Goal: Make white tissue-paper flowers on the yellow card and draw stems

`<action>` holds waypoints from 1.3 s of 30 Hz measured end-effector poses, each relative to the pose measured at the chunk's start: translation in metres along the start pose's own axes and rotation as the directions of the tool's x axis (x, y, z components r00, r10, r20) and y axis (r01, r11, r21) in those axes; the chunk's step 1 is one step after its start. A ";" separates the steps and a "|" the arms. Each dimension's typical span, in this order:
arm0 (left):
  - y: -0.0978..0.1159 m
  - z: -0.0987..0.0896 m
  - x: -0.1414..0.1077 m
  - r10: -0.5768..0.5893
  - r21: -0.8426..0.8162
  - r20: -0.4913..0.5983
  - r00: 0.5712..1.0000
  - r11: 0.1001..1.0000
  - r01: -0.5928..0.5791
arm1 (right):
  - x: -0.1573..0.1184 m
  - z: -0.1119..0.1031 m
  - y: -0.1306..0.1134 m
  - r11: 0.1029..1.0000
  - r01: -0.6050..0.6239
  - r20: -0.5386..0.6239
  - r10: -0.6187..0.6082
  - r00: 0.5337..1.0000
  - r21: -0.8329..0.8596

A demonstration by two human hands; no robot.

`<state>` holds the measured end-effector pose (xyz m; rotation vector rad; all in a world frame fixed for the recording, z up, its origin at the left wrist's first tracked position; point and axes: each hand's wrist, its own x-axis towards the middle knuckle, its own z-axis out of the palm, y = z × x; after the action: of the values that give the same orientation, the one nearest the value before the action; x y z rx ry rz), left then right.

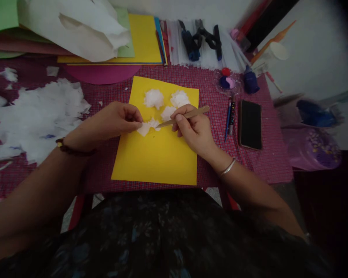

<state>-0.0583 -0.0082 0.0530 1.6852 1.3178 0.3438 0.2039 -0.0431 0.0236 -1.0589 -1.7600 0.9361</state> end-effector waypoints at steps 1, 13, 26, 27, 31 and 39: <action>0.002 0.002 -0.001 -0.003 -0.016 0.014 1.000 1.000 0.003 | 0.000 0.000 0.001 1.000 -0.004 -0.001 0.004 1.000 0.005; 0.007 0.020 0.013 -0.006 0.008 -0.045 0.999 1.000 0.006 | 0.004 -0.002 -0.001 0.985 -0.064 -0.092 0.079 0.993 0.158; 0.005 0.021 0.016 -0.019 0.038 -0.050 0.999 0.999 0.021 | -0.004 0.007 -0.003 0.970 0.201 0.067 -0.193 0.979 -0.140; 0.005 0.021 0.015 -0.015 0.030 -0.041 0.999 0.999 0.016 | -0.004 0.007 -0.003 0.962 0.217 0.081 -0.206 0.975 -0.163; 0.007 0.018 0.011 0.030 -0.064 -0.072 0.997 0.997 -0.034 | -0.004 0.006 0.001 0.924 0.297 0.150 -0.267 0.952 -0.241; 0.001 0.016 0.011 0.007 -0.022 -0.182 0.983 1.000 -0.011 | -0.014 -0.002 -0.009 0.632 0.621 0.515 -0.379 0.769 -0.463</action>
<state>-0.0417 -0.0063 0.0422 1.6718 1.4337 0.5269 0.2073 -0.0592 0.0282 -0.6729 -2.6177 0.1735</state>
